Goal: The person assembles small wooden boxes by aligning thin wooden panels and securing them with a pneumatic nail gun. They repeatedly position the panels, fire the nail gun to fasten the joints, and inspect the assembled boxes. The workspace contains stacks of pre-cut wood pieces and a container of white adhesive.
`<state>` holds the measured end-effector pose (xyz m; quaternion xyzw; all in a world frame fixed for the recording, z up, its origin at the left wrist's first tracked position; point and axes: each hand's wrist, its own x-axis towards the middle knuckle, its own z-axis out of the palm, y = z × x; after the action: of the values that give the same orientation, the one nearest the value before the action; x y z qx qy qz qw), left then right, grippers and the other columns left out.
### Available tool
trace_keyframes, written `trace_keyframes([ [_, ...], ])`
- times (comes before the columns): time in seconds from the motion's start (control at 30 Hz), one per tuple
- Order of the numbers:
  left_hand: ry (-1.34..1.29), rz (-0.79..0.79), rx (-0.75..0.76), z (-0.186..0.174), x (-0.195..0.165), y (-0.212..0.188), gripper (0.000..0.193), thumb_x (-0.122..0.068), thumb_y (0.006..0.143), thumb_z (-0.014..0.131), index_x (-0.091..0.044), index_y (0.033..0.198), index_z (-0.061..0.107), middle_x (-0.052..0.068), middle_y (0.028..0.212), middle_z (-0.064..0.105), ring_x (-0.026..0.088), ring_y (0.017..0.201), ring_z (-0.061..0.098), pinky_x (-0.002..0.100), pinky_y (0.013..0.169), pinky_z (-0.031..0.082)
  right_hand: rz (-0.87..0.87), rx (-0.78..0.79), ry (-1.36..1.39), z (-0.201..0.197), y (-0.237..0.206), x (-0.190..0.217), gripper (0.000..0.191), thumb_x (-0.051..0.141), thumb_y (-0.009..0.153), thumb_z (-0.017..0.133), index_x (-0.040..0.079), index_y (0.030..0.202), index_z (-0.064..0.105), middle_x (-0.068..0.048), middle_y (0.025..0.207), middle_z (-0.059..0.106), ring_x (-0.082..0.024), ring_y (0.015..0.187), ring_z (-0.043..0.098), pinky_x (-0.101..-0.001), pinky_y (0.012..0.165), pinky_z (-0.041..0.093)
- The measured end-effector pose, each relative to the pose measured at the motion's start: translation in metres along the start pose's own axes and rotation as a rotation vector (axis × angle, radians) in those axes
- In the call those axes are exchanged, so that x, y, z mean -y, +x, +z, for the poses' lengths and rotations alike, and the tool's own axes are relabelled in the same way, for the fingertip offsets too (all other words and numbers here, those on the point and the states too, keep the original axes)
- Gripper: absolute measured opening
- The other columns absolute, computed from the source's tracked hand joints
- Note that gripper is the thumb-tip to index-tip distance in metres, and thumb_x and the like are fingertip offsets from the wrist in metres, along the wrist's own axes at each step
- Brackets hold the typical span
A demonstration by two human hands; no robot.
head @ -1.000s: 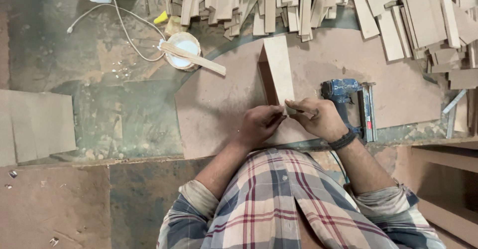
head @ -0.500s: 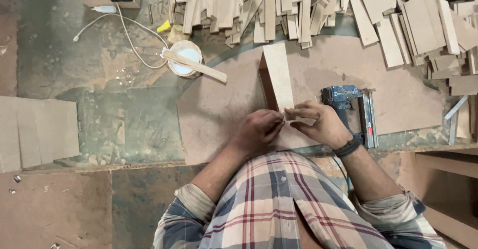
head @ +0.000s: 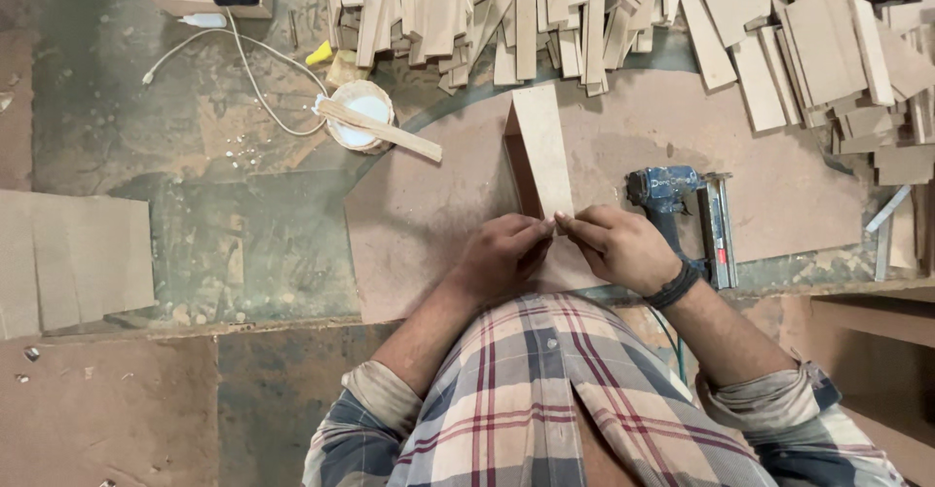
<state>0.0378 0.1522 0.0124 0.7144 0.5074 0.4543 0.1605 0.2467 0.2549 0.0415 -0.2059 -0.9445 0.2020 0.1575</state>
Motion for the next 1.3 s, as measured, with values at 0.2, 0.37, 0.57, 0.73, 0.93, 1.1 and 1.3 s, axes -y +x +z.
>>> trace_keyframes([
  [0.2,-0.061,-0.067,0.025,0.004,0.003,-0.003,0.021,-0.007,0.091,0.074,-0.003,0.111,0.07,0.012,0.099,0.074,0.03,0.092,0.073,0.04,0.081,0.06,-0.072,0.007,-0.008,-0.002,-0.003,-0.004,0.044,0.003,0.084,0.068,0.005,0.128,0.07,-0.01,0.1,0.069,-0.028,0.087,0.068,-0.0383,0.075,0.056],
  [0.37,-0.045,-0.015,-0.021,0.01,0.015,-0.005,0.023,-0.006,0.088,0.073,-0.004,0.11,0.071,0.012,0.098,0.074,0.03,0.09,0.073,0.04,0.079,0.06,-0.067,-0.017,-0.035,0.003,-0.003,-0.006,0.043,0.003,0.084,0.07,0.006,0.127,0.071,-0.009,0.097,0.069,-0.027,0.084,0.067,-0.0373,0.072,0.056],
  [0.57,-0.103,0.0,0.026,0.011,0.022,-0.006,0.019,-0.005,0.09,0.074,-0.003,0.108,0.07,0.014,0.096,0.072,0.032,0.088,0.072,0.041,0.077,0.058,-0.121,-0.131,-0.058,0.011,-0.01,-0.002,0.043,-0.002,0.081,0.068,0.002,0.124,0.071,-0.009,0.099,0.069,-0.026,0.087,0.068,-0.0366,0.072,0.056],
  [0.73,-0.103,0.011,0.056,0.011,0.027,-0.005,0.019,-0.004,0.089,0.072,-0.003,0.107,0.071,0.014,0.093,0.072,0.033,0.086,0.072,0.042,0.076,0.058,-0.122,-0.239,-0.09,0.023,-0.013,0.0,0.042,-0.004,0.08,0.068,0.002,0.121,0.072,-0.009,0.099,0.069,-0.027,0.087,0.069,-0.0383,0.073,0.056],
  [0.93,-0.12,0.056,0.033,0.012,0.03,-0.004,0.018,-0.004,0.092,0.072,-0.003,0.109,0.071,0.014,0.097,0.073,0.033,0.089,0.072,0.042,0.08,0.059,-0.089,-0.29,-0.049,0.023,-0.016,0.007,0.043,-0.006,0.081,0.068,0.001,0.123,0.071,-0.012,0.103,0.07,-0.028,0.089,0.068,-0.038,0.076,0.057],
  [1.1,-0.108,0.045,0.028,0.01,0.024,-0.007,0.032,-0.005,0.082,0.076,-0.002,0.113,0.068,0.014,0.1,0.072,0.033,0.092,0.071,0.041,0.082,0.059,-0.039,-0.277,-0.022,0.019,-0.015,0.015,0.038,0.001,0.084,0.074,-0.001,0.122,0.071,-0.012,0.102,0.07,-0.027,0.087,0.069,-0.0367,0.074,0.058],
  [1.3,-0.048,0.004,0.009,0.014,0.016,-0.006,0.032,0.002,0.082,0.072,-0.004,0.113,0.067,0.01,0.09,0.07,0.029,0.083,0.07,0.04,0.076,0.057,-0.061,-0.376,-0.054,0.025,-0.01,0.012,0.031,0.01,0.085,0.083,0.001,0.113,0.074,-0.01,0.099,0.072,-0.025,0.082,0.069,-0.0357,0.069,0.056],
])
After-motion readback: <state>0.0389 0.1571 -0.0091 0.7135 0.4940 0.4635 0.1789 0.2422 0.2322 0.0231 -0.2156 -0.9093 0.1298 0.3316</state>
